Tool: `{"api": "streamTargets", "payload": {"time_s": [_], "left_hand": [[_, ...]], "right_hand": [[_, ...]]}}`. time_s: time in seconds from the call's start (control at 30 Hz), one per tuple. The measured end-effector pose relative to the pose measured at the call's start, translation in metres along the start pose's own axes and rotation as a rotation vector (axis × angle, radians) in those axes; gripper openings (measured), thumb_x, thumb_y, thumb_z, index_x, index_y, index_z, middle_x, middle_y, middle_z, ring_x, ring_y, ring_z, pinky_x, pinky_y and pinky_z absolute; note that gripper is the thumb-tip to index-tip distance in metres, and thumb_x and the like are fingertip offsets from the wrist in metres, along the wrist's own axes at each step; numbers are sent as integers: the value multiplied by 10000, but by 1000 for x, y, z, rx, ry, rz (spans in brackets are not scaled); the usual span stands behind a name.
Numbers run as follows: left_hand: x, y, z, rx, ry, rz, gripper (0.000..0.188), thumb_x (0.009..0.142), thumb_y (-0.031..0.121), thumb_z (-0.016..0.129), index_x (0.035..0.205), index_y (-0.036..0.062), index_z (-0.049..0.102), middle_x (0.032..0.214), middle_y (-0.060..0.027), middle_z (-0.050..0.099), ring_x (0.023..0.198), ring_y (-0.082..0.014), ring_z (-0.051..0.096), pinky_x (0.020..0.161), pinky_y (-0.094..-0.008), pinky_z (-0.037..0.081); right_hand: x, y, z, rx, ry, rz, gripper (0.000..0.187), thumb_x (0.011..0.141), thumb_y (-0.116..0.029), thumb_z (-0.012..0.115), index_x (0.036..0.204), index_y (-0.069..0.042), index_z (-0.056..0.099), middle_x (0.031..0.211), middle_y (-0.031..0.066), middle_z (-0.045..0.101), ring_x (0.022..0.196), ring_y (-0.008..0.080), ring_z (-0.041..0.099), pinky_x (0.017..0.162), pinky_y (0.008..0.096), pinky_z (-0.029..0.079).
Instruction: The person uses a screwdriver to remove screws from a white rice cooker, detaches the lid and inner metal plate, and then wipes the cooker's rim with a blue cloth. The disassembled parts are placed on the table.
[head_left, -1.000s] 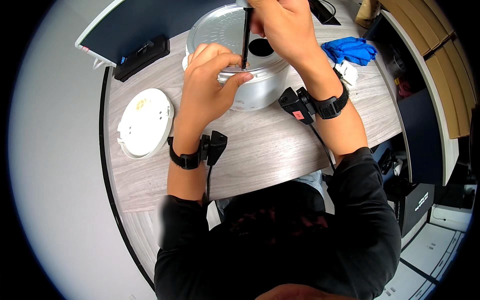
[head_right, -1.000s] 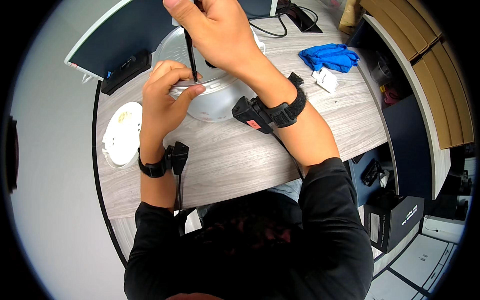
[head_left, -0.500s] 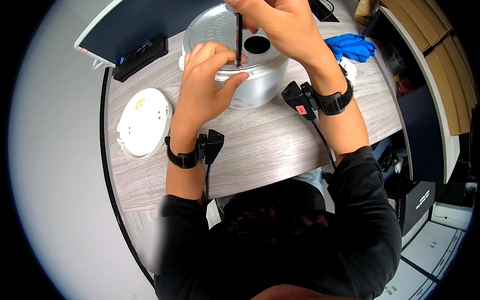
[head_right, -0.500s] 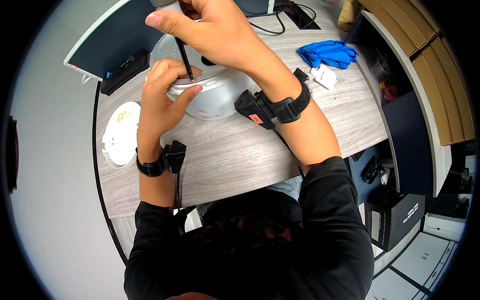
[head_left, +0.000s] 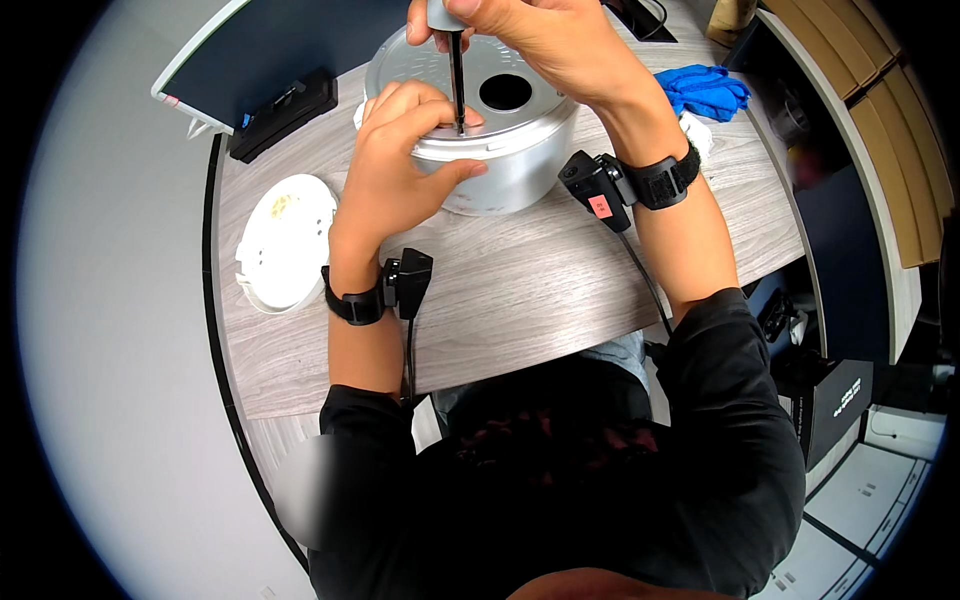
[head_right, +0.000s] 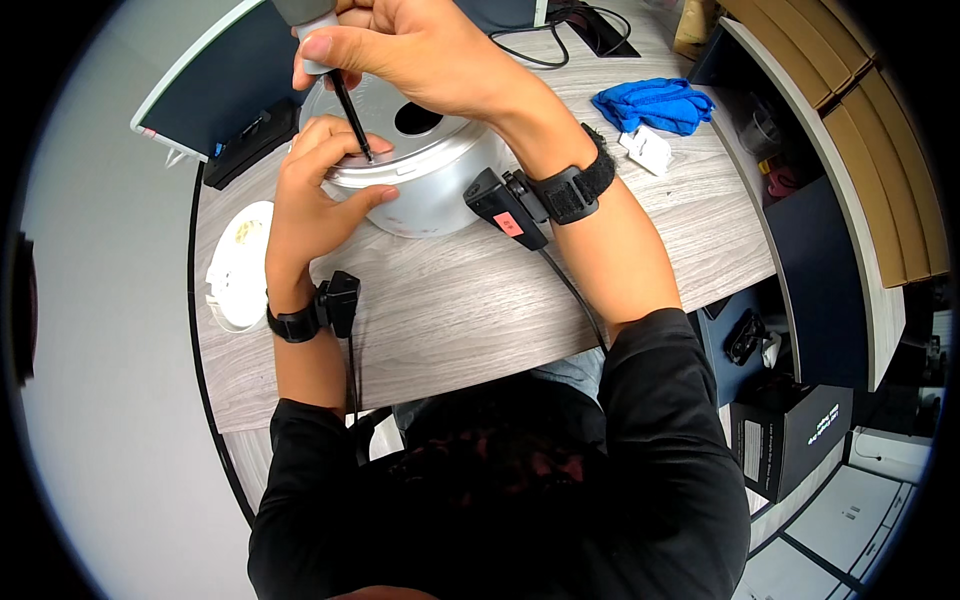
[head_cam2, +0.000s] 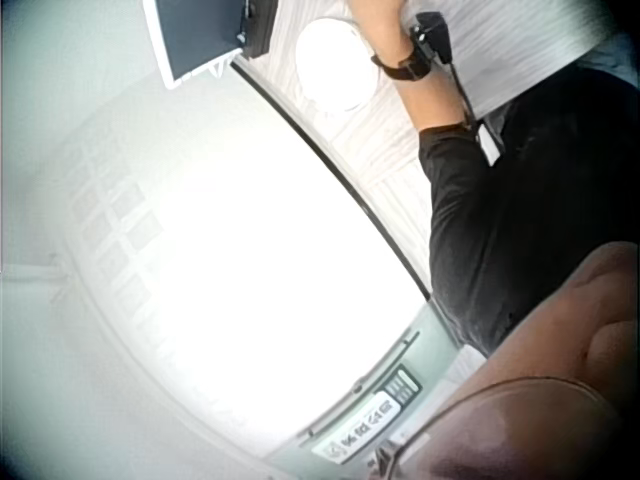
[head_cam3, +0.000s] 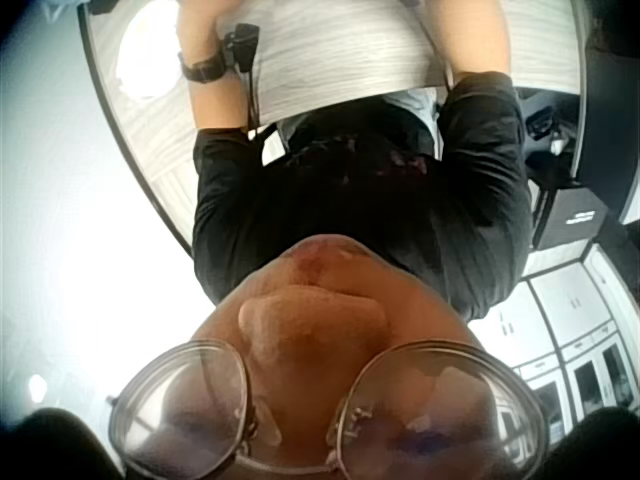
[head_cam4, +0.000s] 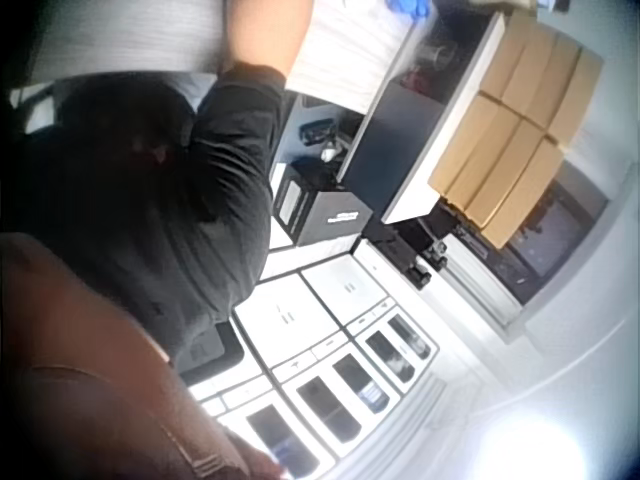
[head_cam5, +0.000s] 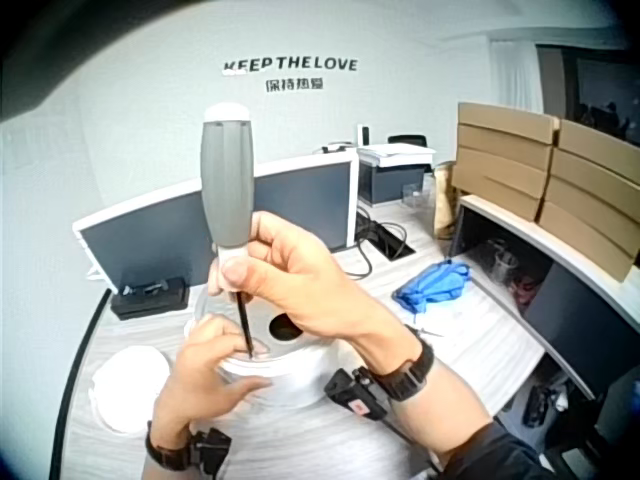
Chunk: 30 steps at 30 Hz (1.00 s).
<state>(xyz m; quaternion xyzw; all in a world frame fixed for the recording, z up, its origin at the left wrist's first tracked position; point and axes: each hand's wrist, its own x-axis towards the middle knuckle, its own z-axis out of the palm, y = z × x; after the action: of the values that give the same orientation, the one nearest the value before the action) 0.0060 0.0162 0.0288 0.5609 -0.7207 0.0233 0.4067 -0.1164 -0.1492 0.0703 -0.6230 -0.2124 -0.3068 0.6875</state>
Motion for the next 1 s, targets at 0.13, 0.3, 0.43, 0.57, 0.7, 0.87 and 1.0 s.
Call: {"api": "streamTargets", "payload": {"time_s": [0.13,0.3,0.43,0.57,0.7,0.87,1.0], "left_hand": [[-1,4,-5,-8,-10,-7,346,693,123,867,1009,97,728,907,-9,608,920,-226,553,856,-348,412],[2,4,0,-378,114,-42,209,942,190,684,1104,63,720,963,-41,696,896,-159,626,792,-299,466],[3,4,13,-366,225,-76,222,1013,216,598,1067,51,737,915,-41,747,811,-112,647,747,-270,483],[3,4,16,-379,247,-164,187,993,201,637,1001,61,761,821,-9,749,756,-92,644,735,-256,483],[3,1,19,-403,298,-198,132,939,173,715,950,49,759,804,-16,742,728,-79,640,704,-239,488],[5,3,22,-446,372,-202,139,854,120,803,853,29,698,775,-24,720,716,-72,633,689,-231,498],[5,0,20,-464,363,-197,198,826,105,826,805,33,643,755,-20,708,715,-79,635,696,-234,502]], "right_hand": [[1,-4,4,36,-58,2,289,1012,-170,630,1224,12,552,1023,50,672,923,107,639,820,245,514],[1,-2,5,-91,-10,2,252,1002,-164,649,1176,12,601,1002,23,657,888,78,598,790,237,506],[0,-8,9,-182,40,19,248,998,-162,655,1166,19,635,976,7,652,884,72,586,777,236,506],[1,-7,10,-286,67,-60,249,1009,-152,631,1181,29,635,989,32,681,881,88,612,798,245,517],[-1,3,16,-57,88,-70,244,1019,-141,613,1189,34,605,998,62,696,867,101,632,812,259,531],[-2,10,24,-84,196,-72,197,969,-95,683,1096,13,579,939,57,679,854,71,623,765,223,523],[0,6,28,-191,230,-56,272,888,-68,778,1057,2,577,876,30,657,782,32,603,677,173,499]]}}
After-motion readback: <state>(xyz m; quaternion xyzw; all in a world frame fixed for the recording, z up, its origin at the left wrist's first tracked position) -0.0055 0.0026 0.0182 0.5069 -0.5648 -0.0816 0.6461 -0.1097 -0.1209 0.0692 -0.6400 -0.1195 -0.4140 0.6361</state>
